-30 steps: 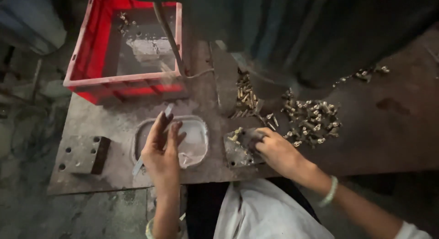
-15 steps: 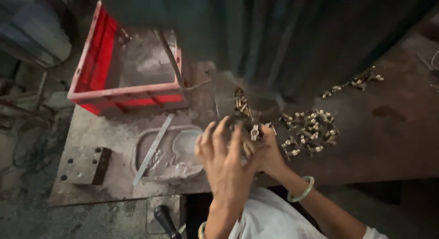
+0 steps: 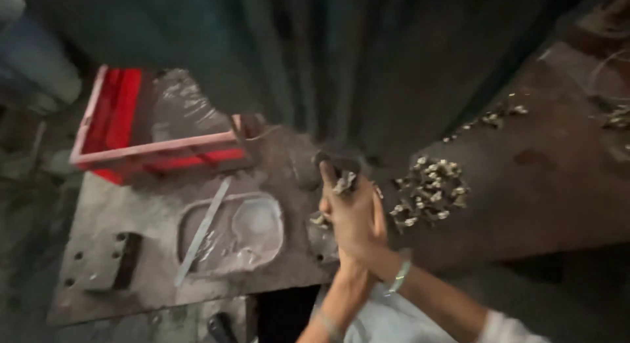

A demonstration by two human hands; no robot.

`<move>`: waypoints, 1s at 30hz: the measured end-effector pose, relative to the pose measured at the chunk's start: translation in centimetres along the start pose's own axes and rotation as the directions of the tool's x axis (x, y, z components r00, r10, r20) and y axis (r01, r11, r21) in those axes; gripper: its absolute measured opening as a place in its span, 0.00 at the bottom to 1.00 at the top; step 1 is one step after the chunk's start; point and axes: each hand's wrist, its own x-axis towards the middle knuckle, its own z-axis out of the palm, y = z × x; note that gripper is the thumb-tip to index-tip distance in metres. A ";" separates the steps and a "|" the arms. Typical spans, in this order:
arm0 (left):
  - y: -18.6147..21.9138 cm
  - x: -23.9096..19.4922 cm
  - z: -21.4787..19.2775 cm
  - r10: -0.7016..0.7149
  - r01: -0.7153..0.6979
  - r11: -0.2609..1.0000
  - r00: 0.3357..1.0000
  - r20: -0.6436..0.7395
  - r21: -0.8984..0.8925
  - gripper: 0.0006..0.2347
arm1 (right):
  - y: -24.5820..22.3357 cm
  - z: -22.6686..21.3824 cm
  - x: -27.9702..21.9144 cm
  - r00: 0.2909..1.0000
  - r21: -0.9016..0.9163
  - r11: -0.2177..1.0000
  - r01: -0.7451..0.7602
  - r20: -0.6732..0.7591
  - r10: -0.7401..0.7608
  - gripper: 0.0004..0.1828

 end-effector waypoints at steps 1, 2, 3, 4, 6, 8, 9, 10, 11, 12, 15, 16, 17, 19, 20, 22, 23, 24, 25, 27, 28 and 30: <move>-0.4 0.1 3.8 -0.175 0.171 0.984 0.974 0.140 0.040 0.11 | 0.0 0.6 -1.1 0.996 0.421 0.906 -0.028 -0.063 0.060 0.19; -0.8 0.1 7.6 -0.345 0.328 0.939 0.899 0.269 0.106 0.10 | -0.1 1.3 -2.2 0.985 0.765 0.643 -0.009 -0.103 0.136 0.24; -2.2 -0.2 11.7 -0.342 0.325 0.940 0.903 0.261 0.104 0.10 | -1.0 1.3 -1.5 0.987 0.765 0.644 -0.004 -0.101 0.126 0.24; -3.5 -0.4 15.8 -0.340 0.244 0.921 0.885 0.319 0.305 0.10 | -1.9 1.4 -0.8 0.974 0.267 0.963 0.027 -0.224 0.035 0.24; -4.2 -2.7 18.4 -0.357 0.141 0.864 0.849 0.390 0.483 0.12 | -1.8 0.1 -0.2 0.952 -0.324 0.946 -0.016 -0.293 -0.085 0.26; -3.9 -4.2 15.8 -0.163 0.185 0.979 0.963 0.216 -0.088 0.07 | -0.1 -2.5 1.5 0.959 -0.374 0.884 -0.279 -0.154 0.238 0.35; -3.3 -3.9 12.9 -0.157 0.179 0.980 0.964 0.214 -0.088 0.07 | -1.1 -3.5 2.4 0.960 -0.372 0.886 -0.276 -0.157 0.233 0.35; -2.7 -3.6 10.1 -0.112 0.144 0.949 0.986 0.127 -0.280 0.07 | -2.0 -4.5 3.2 0.963 -0.521 0.832 -0.191 0.066 0.263 0.32; -2.0 -4.3 7.0 -0.095 0.106 0.884 0.994 0.046 -0.456 0.09 | -2.6 -5.2 3.3 0.900 -0.639 0.764 -0.084 0.280 0.333 0.32; -0.9 -5.0 3.0 -0.100 0.116 0.884 0.993 0.058 -0.454 0.09 | -1.8 -5.6 4.0 0.896 -0.636 0.766 -0.094 0.281 0.343 0.32; 1.0 -5.4 -6.0 -0.311 0.646 -0.206 0.669 0.675 -0.735 0.17 | -0.6 -6.3 6.7 0.630 -0.707 0.704 0.076 0.581 0.516 0.42; 1.1 -5.8 -7.2 -0.240 0.683 -0.325 0.609 0.756 -0.654 0.15 | -0.5 -6.3 7.0 0.613 -0.723 0.689 0.047 0.566 0.552 0.38; 1.2 -6.5 -8.6 -0.161 0.713 -0.435 0.539 0.827 -0.550 0.14 | -0.2 -6.2 6.9 0.589 -0.737 0.676 0.013 0.552 0.590 0.35; 2.7 -5.7 -12.6 -0.215 0.674 -0.270 0.654 0.725 -0.688 0.13 | -0.9 -6.1 6.7 0.534 -0.666 0.746 0.022 0.638 0.554 0.36; 3.5 -5.1 -14.5 -0.235 0.596 -0.090 0.765 0.599 -0.798 0.12 | -1.4 -6.2 6.8 0.484 -0.591 0.806 0.029 0.714 0.506 0.37; 3.0 -5.4 -14.5 -0.254 0.351 0.331 0.927 0.276 -0.876 0.11 | -2.5 -6.0 5.8 0.518 -0.621 0.783 0.038 0.682 0.516 0.38; 2.7 -5.1 -14.4 -0.114 0.030 0.686 0.991 -0.066 -0.727 0.12 | -3.4 -5.9 5.7 0.556 -0.653 0.755 0.055 0.649 0.520 0.40; 1.2 -5.0 -12.1 -0.108 0.023 0.686 0.992 -0.071 -0.727 0.12 | -4.2 -5.8 5.4 0.560 -0.653 0.755 0.060 0.648 0.516 0.40; -0.2 -5.3 -9.9 0.058 -0.146 0.871 0.979 -0.198 -0.469 0.14 | -4.8 -5.5 4.8 0.670 -0.694 0.717 0.066 0.563 0.484 0.36; -2.3 -6.8 -7.9 0.251 -0.294 0.944 0.935 -0.253 -0.149 0.17 | -5.0 -5.1 4.0 0.763 -0.729 0.682 0.060 0.474 0.439 0.34; -2.9 -8.0 -8.1 0.241 -0.259 0.962 0.955 -0.175 -0.084 0.19 | -4.7 -4.9 3.9 0.764 -0.756 0.653 0.050 0.450 0.462 0.35; -2.3 -6.6 -6.5 0.243 -0.252 0.967 0.957 -0.156 -0.040 0.20 | -5.0 -6.6 5.4 0.793 -0.810 0.584 0.060 0.394 0.465 0.35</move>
